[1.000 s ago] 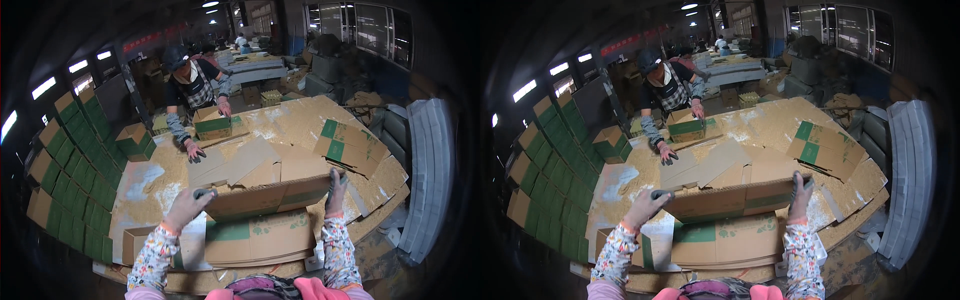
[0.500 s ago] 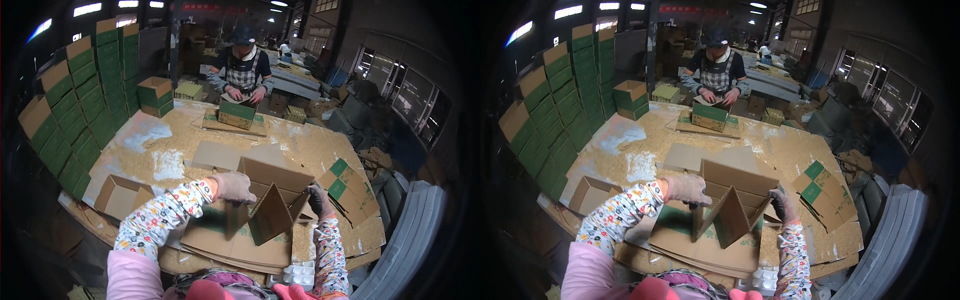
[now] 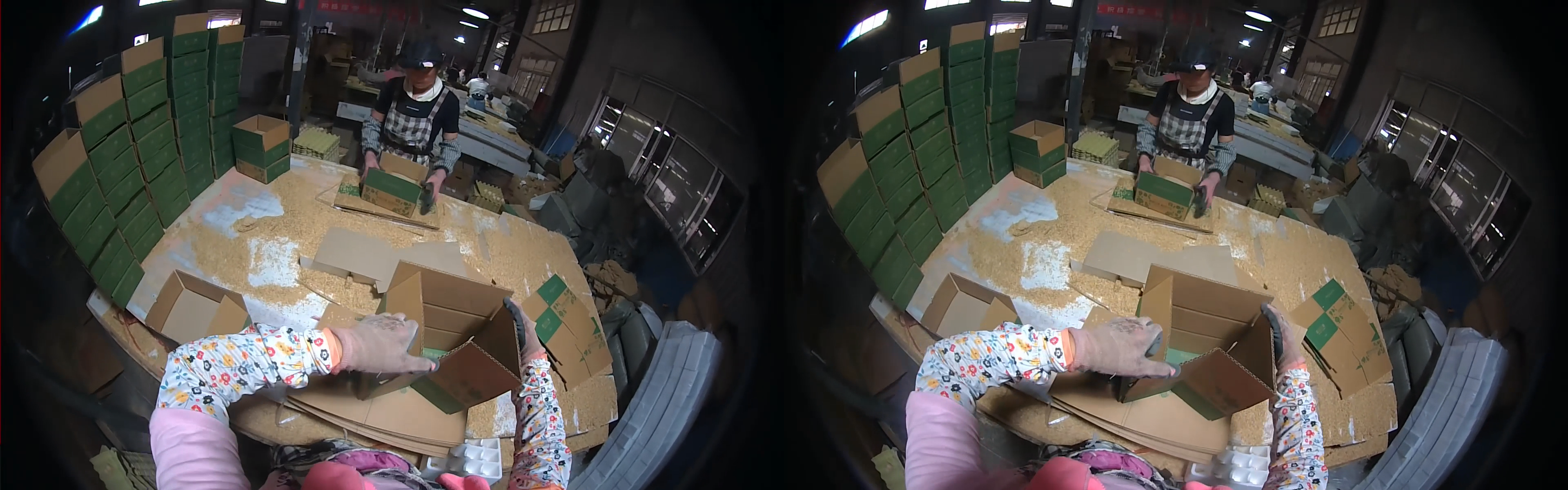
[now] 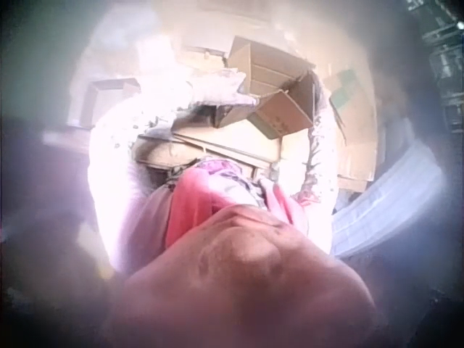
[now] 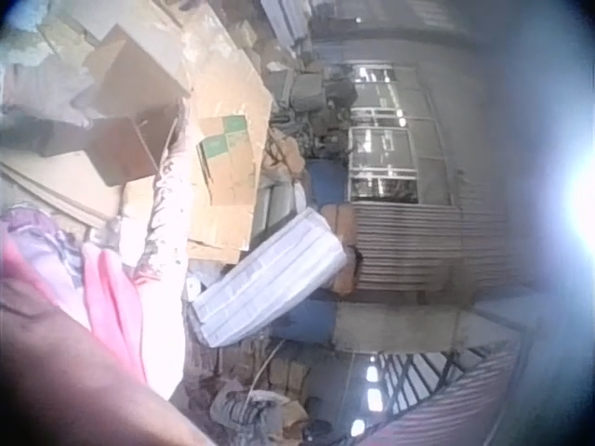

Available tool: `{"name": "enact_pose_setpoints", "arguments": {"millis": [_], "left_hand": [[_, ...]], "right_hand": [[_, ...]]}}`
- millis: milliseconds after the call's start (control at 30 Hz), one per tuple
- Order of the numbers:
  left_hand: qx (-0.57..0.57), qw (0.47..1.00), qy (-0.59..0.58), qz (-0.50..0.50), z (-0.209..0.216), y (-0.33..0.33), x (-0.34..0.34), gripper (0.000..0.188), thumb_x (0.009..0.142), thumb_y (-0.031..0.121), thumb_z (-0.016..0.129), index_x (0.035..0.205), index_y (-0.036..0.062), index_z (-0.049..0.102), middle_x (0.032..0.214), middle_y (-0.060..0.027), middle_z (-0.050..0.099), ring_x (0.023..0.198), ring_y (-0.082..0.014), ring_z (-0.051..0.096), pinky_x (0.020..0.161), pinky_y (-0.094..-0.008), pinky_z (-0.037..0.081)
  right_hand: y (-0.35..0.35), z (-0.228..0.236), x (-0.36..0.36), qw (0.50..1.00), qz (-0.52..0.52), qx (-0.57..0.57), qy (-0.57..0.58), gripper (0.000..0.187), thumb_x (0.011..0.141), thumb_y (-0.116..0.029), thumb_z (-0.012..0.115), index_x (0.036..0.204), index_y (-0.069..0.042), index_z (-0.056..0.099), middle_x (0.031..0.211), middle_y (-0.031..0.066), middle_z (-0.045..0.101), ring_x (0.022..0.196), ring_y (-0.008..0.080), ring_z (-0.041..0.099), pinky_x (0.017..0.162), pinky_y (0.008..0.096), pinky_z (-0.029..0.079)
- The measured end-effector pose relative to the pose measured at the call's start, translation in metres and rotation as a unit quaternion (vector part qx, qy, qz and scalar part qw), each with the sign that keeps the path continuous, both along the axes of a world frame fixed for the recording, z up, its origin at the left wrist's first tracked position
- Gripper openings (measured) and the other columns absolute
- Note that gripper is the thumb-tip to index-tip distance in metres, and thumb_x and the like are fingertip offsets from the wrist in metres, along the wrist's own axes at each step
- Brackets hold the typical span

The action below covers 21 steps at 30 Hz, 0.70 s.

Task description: The person assembles cardboard boxes by folding flaps and inserting a foam tray filled with small items, then places the completed boxes into a stack.

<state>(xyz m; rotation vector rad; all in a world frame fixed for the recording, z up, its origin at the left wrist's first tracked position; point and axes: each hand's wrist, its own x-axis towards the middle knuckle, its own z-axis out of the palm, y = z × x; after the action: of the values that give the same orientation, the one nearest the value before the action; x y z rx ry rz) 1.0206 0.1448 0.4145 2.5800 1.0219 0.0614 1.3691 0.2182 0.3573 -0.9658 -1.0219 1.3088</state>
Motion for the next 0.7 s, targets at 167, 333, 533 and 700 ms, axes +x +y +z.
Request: {"name": "enact_pose_setpoints", "arguments": {"millis": [167, 333, 533, 700], "left_hand": [[0.366, 0.920, -0.138, -0.005, 0.013, -0.004, -0.025, 0.054, 0.076, 0.030, 0.057, 0.120, 0.0008, 0.048, 0.122, -0.0224, 0.049, 0.122, -0.0340, 0.042, 0.106, -0.0573, 0.023], [-0.179, 0.968, 0.068, -0.165, 0.032, -0.029, 0.011, 0.053, 0.088, 0.048, 0.054, 0.114, 0.0012, 0.057, 0.111, -0.0196, 0.060, 0.110, -0.0347, 0.055, 0.097, -0.0406, 0.041], [-0.130, 0.873, -0.470, 0.007, 0.022, -0.012, -0.055, 0.047, 0.095, 0.037, 0.049, 0.119, -0.0027, 0.054, 0.106, -0.0176, 0.064, 0.094, -0.0256, 0.064, 0.085, -0.0367, 0.051], [-0.527, 0.752, -0.396, 0.005, -0.077, 0.013, -0.001, 0.038, 0.100, 0.024, 0.040, 0.124, -0.0028, 0.050, 0.104, -0.0146, 0.063, 0.095, -0.0248, 0.061, 0.082, -0.0323, 0.049]], "right_hand": [[-0.001, 0.005, 0.012, 0.787, 0.097, 0.201, -0.575, 0.021, 0.087, -0.010, 0.054, 0.107, -0.008, 0.062, 0.102, 0.0091, 0.063, 0.098, 0.0190, 0.058, 0.086, 0.0290, 0.044], [-0.009, -0.020, -0.042, 0.938, -0.049, 0.111, -0.325, 0.035, 0.084, -0.008, 0.065, 0.117, -0.002, 0.054, 0.111, 0.0120, 0.061, 0.108, 0.0227, 0.057, 0.094, 0.0339, 0.045], [-0.023, -0.001, -0.117, 0.988, -0.087, 0.042, -0.117, 0.075, 0.078, -0.009, 0.075, 0.136, -0.001, 0.028, 0.122, 0.0161, 0.049, 0.107, 0.0243, 0.055, 0.092, 0.0341, 0.047], [-0.012, -0.017, -0.121, 0.838, -0.092, 0.235, -0.484, 0.051, 0.087, -0.034, 0.064, 0.133, -0.021, 0.046, 0.124, 0.0299, 0.041, 0.106, 0.0429, 0.052, 0.091, 0.0434, 0.044]]}}
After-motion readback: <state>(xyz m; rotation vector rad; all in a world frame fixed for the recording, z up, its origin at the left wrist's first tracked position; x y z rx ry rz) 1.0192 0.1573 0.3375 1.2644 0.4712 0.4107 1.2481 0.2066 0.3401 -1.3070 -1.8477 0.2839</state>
